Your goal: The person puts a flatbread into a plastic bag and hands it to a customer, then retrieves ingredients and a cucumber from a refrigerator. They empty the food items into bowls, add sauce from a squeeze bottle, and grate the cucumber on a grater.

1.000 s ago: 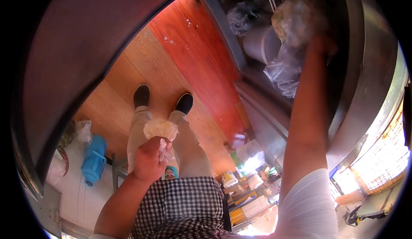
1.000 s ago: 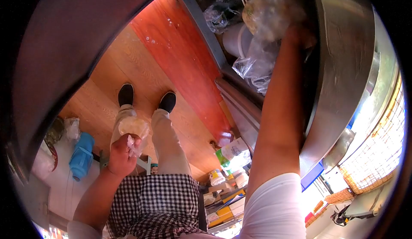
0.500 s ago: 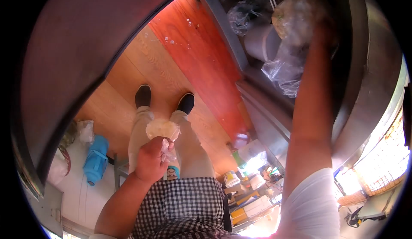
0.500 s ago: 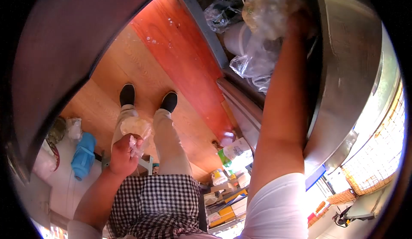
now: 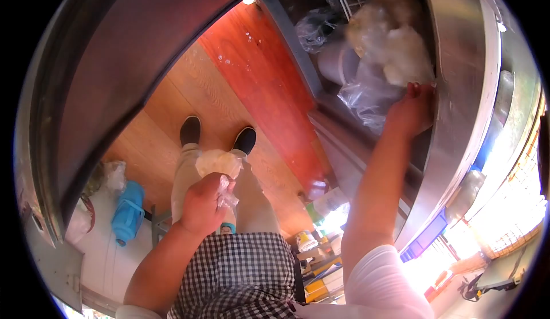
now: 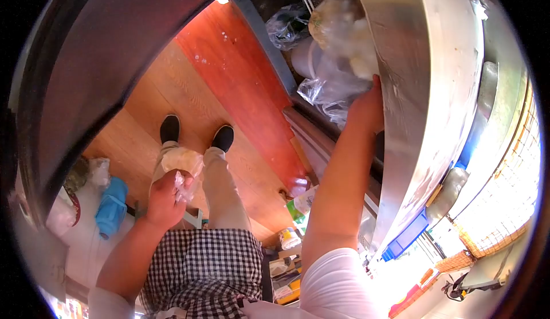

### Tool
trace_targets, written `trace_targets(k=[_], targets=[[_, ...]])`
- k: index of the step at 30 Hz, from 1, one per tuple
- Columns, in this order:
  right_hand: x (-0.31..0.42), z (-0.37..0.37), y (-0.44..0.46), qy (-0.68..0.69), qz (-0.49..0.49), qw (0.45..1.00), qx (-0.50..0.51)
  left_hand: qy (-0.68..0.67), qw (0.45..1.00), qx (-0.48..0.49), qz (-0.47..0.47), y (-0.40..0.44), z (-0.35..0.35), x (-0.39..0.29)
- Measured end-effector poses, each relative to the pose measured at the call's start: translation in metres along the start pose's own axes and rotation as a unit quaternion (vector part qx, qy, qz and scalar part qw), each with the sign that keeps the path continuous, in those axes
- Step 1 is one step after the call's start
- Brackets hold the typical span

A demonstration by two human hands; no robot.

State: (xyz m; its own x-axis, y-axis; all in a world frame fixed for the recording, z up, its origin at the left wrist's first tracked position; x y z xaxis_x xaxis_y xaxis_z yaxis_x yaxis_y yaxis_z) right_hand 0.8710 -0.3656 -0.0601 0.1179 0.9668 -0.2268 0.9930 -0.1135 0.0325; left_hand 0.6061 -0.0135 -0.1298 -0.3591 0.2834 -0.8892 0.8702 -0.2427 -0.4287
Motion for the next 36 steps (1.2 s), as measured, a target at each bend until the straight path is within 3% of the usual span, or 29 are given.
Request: trace_targets(k=[1, 2, 4, 7, 8, 10, 11, 13, 14, 18, 22, 26, 29, 34, 36], targets=[[-0.008, 0.003, -0.002, 0.076, -0.005, 0.997, -0.008, -0.002, 1.0, 0.002, 0.005, 0.001, 0.0, -0.006], [-0.038, 0.027, -0.002, 0.26, -0.005, 0.964, -0.053, 0.0, 1.0, 0.0, 0.013, 0.002, 0.0, -0.011], [-0.032, 0.019, -0.009, 0.362, 0.031, 0.931, -0.043, 0.0, 1.0, -0.006, 0.03, 0.005, 0.0, -0.019], [0.002, -0.011, -0.045, 0.242, 0.1, 0.963, 0.067, 0.016, 1.0, 0.019, 0.005, 0.008, 0.003, -0.024], [0.008, -0.016, -0.055, 0.275, 0.097, 0.954, 0.067, 0.013, 1.0, 0.02, 0.006, 0.01, 0.004, -0.027], [0.003, -0.015, -0.073, 0.469, 0.14, 0.871, 0.047, 0.011, 1.0, 0.02, 0.008, 0.013, 0.007, -0.035], [-0.003, -0.008, -0.084, 0.615, 0.182, 0.767, 0.026, -0.002, 1.0, 0.02, 0.01, 0.014, 0.009, -0.037], [0.003, -0.019, -0.103, 0.652, 0.19, 0.734, 0.016, -0.026, 0.999, 0.019, 0.014, 0.014, 0.012, -0.042], [0.014, -0.038, -0.113, 0.552, 0.158, 0.818, 0.03, -0.022, 0.999, 0.023, 0.009, 0.016, 0.011, -0.049], [0.038, -0.065, -0.16, 0.642, 0.255, 0.721, 0.049, 0.002, 0.999, 0.052, 0.009, 0.027, 0.009, -0.091], [0.064, -0.084, -0.204, 0.575, 0.238, 0.747, 0.233, 0.034, 0.989, 0.14, -0.02, 0.037, 0.024, -0.116], [0.102, -0.111, -0.222, 0.571, -0.004, 0.779, 0.26, 0.087, 0.974, 0.206, 0.02, 0.033, 0.043, -0.126], [0.116, -0.112, -0.226, 0.565, -0.07, 0.777, 0.267, 0.071, 0.975, 0.209, 0.041, 0.024, 0.051, -0.105], [0.136, -0.092, -0.228, 0.583, -0.069, 0.749, 0.308, -0.044, 0.97, 0.24, -0.02, 0.01, 0.04, -0.082], [0.145, -0.087, -0.229, 0.588, -0.066, 0.737, 0.326, -0.049, 0.972, 0.229, 0.007, 0.007, 0.039, -0.074]])
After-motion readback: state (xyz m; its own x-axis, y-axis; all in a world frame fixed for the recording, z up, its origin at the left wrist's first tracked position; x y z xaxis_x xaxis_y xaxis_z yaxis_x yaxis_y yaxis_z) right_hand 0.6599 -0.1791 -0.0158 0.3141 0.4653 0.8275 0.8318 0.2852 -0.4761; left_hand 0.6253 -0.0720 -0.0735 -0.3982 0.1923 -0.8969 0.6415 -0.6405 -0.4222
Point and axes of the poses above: each hand's wrist, its own y-axis towards the middle knuckle, its own z-axis out of the palm, x = y × z, the point moved 9 cm from there along y, towards the middle knuckle, and after that the axes turned 11 degrees about x, right-handed, at the moved point
